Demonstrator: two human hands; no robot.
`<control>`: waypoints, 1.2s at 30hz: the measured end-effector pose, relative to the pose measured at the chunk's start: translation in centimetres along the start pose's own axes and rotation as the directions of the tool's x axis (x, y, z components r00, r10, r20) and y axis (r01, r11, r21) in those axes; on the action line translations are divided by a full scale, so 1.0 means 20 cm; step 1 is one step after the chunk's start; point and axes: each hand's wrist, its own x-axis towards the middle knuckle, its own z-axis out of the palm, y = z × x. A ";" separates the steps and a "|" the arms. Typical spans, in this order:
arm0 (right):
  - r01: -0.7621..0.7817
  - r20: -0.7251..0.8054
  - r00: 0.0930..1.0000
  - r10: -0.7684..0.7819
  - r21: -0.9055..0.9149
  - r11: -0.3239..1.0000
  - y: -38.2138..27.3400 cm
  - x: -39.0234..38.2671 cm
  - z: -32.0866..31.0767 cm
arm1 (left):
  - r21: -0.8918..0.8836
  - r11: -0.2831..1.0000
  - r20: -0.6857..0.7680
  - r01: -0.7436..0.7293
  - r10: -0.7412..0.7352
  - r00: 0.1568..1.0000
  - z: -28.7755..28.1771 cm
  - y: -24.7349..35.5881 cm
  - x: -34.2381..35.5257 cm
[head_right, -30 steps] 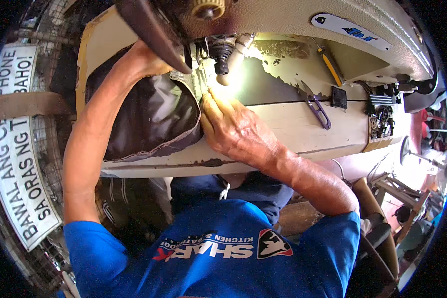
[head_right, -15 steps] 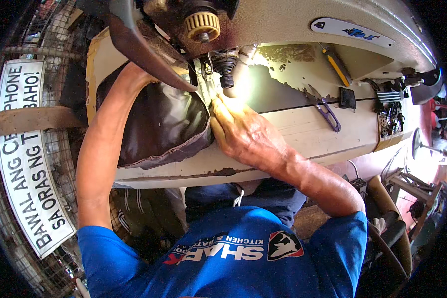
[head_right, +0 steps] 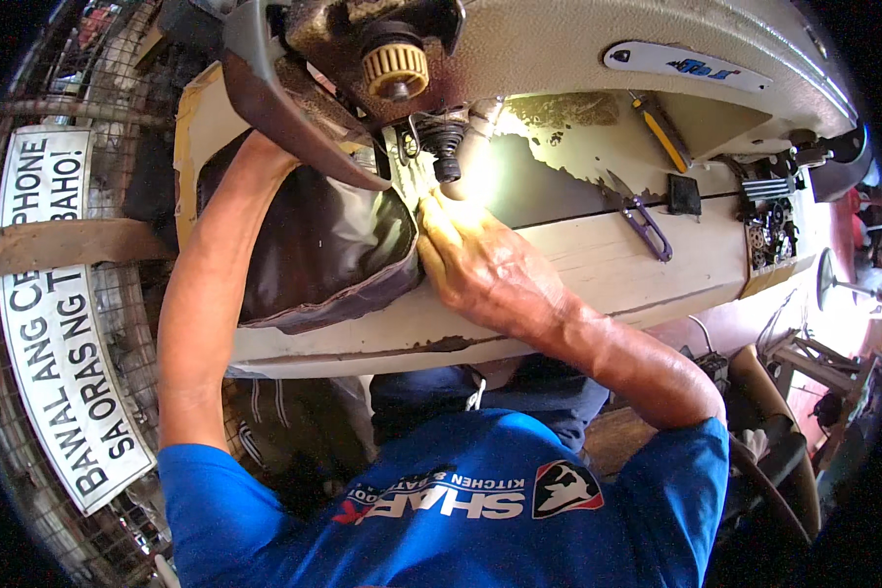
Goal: The recorder is using a heavy-duty industrial sewing machine to sew parts of a leather bag or pouch.
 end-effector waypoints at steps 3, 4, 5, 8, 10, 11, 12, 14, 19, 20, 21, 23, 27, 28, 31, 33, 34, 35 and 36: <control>0.010 0.025 1.000 -0.009 -0.009 1.000 0.00 0.01 -0.01 | 0.089 0.996 -0.213 -0.019 0.037 0.976 0.07 -0.06 0.01; 0.015 0.017 1.000 -0.015 -0.030 0.999 0.00 0.01 -0.01 | 0.157 0.987 -0.195 -0.037 0.068 0.978 0.09 -0.07 0.01; 0.028 0.033 0.999 -0.026 -0.051 0.998 -0.01 0.02 -0.02 | 0.139 0.990 -0.102 -0.017 0.031 0.994 0.09 -0.08 0.01; 0.032 0.017 0.999 -0.031 -0.062 0.998 -0.01 0.03 -0.02 | 0.114 0.993 0.035 0.025 -0.029 0.999 0.04 -0.05 0.00; 0.005 0.039 0.999 -0.003 -0.048 0.999 -0.02 0.03 -0.02 | 0.099 0.995 -0.038 0.023 -0.020 0.999 -0.03 0.05 -0.02; 0.034 0.030 0.999 -0.032 -0.062 0.997 -0.03 0.03 -0.01 | 0.018 0.994 0.037 0.112 -0.112 0.993 -0.10 0.10 -0.05; -0.085 0.004 0.996 0.085 0.057 0.995 -0.03 0.04 -0.01 | -0.054 0.978 0.123 0.202 -0.194 0.973 -0.17 0.15 -0.10; -0.180 0.010 0.983 0.181 0.171 0.969 -0.04 0.04 0.00 | 0.134 0.983 -0.034 0.125 -0.121 0.992 -0.22 0.33 -0.23; -0.112 -0.022 0.993 0.115 0.110 0.988 -0.03 0.02 0.00 | 0.241 0.920 -0.215 -0.308 0.360 0.908 -0.16 0.66 -0.46; -0.109 0.027 0.994 0.107 0.118 0.987 -0.03 0.01 0.00 | 0.202 0.947 -0.124 -0.251 0.279 0.952 -0.15 0.66 -0.48; -0.132 0.025 0.991 0.130 0.120 0.984 -0.03 0.01 0.00 | 0.166 0.964 -0.033 -0.210 0.218 0.975 -0.14 0.66 -0.49; -0.027 0.024 0.999 0.028 -0.030 0.999 -0.03 0.00 0.01 | 0.105 0.974 -0.044 -0.199 0.204 0.978 -0.14 0.64 -0.50; -0.019 0.020 1.000 0.019 -0.009 1.000 -0.01 -0.02 0.01 | 0.083 0.993 0.024 -0.088 0.087 0.996 -0.12 0.65 -0.51; -0.022 0.019 1.000 0.023 -0.011 1.000 0.01 -0.02 0.00 | 0.077 0.995 0.028 -0.062 0.060 0.998 -0.11 0.65 -0.52; -0.007 -0.015 1.000 0.008 0.065 0.998 0.09 -0.03 -0.05 | 0.068 0.995 0.008 -0.069 0.069 0.998 -0.10 0.66 -0.53; -0.192 0.087 0.981 0.172 0.366 0.910 0.16 -0.01 -0.09 | 0.072 0.994 0.004 -0.084 0.084 0.996 -0.10 0.65 -0.53; -0.477 0.242 0.878 0.414 0.346 0.808 0.20 0.02 -0.11 | 0.097 0.992 0.023 -0.075 0.073 0.997 -0.10 0.64 -0.53; -0.349 -0.121 0.910 0.396 0.290 0.891 0.22 0.06 -0.09 | 0.082 0.992 -0.019 -0.095 0.097 0.995 -0.10 0.64 -0.52; -0.368 -0.130 0.892 0.433 0.346 0.863 0.25 0.10 -0.08 | 0.076 0.994 0.017 -0.075 0.074 0.997 -0.10 0.63 -0.52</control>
